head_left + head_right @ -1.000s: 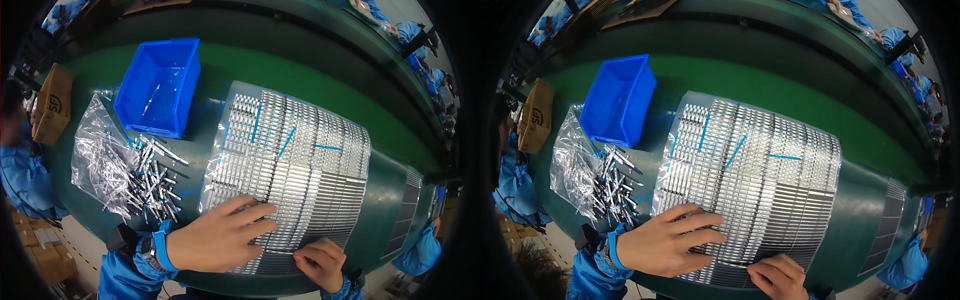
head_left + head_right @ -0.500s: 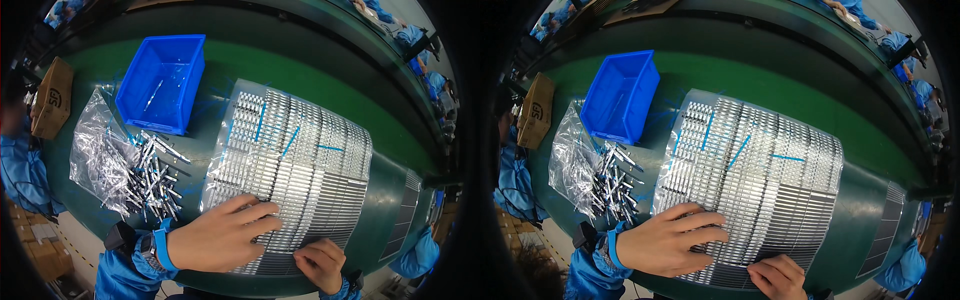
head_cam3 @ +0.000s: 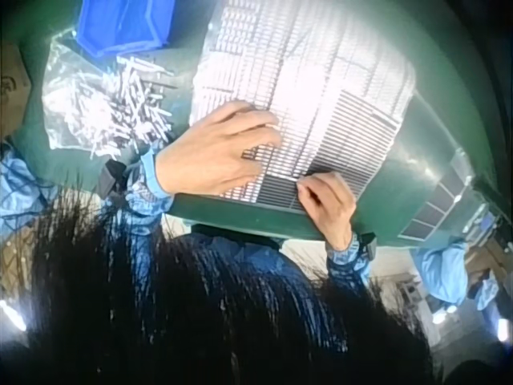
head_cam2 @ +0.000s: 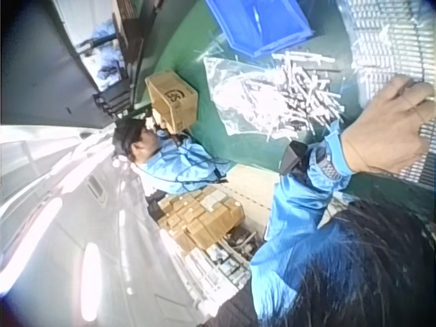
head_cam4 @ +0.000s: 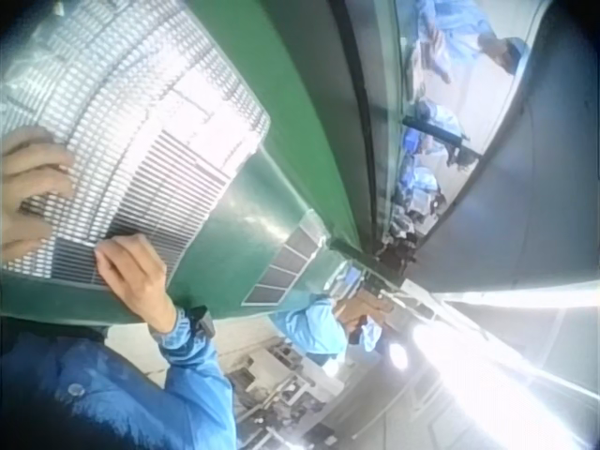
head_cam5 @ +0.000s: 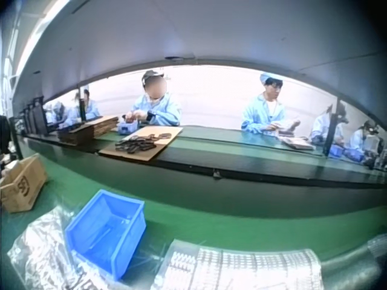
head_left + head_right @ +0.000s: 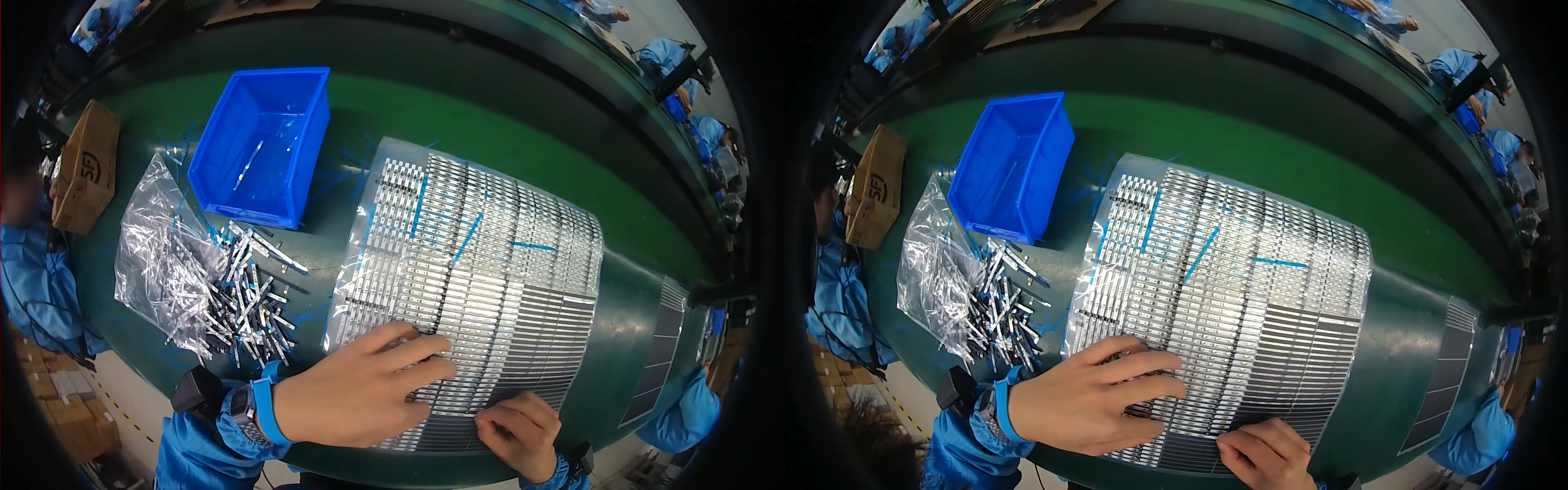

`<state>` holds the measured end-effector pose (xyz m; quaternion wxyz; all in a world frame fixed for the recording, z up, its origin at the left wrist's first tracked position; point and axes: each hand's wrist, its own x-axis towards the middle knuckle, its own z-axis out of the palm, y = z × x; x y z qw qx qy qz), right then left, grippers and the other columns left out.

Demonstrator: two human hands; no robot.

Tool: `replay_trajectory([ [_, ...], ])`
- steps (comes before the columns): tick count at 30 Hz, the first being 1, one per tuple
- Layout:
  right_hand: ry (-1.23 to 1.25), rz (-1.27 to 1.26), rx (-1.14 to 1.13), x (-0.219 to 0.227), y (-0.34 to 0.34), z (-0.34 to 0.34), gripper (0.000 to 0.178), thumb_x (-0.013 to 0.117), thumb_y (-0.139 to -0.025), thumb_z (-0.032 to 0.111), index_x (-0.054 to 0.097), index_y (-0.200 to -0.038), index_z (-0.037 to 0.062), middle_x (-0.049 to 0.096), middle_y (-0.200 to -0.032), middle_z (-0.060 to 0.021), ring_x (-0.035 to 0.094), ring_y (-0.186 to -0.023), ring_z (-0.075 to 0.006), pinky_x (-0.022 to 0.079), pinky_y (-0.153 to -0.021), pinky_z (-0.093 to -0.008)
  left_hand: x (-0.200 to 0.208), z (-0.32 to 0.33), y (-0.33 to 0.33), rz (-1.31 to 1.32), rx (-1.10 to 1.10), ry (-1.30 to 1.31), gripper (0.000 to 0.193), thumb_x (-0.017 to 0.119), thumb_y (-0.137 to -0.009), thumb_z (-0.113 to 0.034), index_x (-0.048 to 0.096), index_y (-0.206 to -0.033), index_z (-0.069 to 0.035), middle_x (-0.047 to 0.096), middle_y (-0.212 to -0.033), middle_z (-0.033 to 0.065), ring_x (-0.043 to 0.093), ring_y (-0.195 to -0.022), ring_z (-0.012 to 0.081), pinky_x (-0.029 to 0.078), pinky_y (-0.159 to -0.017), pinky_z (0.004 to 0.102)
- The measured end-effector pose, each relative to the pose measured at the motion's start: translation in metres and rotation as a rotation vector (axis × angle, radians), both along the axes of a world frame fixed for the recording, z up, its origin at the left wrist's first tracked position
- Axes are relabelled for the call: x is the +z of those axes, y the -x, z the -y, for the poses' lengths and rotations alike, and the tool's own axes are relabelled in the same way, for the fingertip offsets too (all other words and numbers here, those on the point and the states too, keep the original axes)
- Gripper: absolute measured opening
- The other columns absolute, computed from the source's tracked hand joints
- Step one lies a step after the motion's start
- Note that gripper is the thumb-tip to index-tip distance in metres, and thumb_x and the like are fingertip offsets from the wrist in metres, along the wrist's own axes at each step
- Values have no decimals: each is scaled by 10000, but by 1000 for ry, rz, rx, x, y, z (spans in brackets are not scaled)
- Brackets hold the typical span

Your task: Assembling small blue strips onto a silver grid sheet on a manufacturing assembly line.

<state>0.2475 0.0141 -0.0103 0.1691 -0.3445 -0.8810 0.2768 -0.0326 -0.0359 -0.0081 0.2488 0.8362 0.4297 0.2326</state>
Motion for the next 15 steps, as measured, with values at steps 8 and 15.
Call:
replay_trajectory([
  [8,43,-33,12,-3,-2,-1,186,847,-671,3,769,-826,69,670,-786,-34,648,-633,-180,521,-564,-309,-2,0,-5,8,15,-46,127,755,-815,-300,801,-911,-230,598,-1300,57,517,-1293,283,378,-1037,493],
  [15,9,-23,4,-4,-1,-2,191,849,-671,10,770,-834,70,669,-786,-33,650,-634,-181,525,-563,-307,-2,-1,-7,-11,17,-41,135,750,-823,-317,808,-930,-259,601,-1324,46,518,-1288,275,376,-1029,483],
])
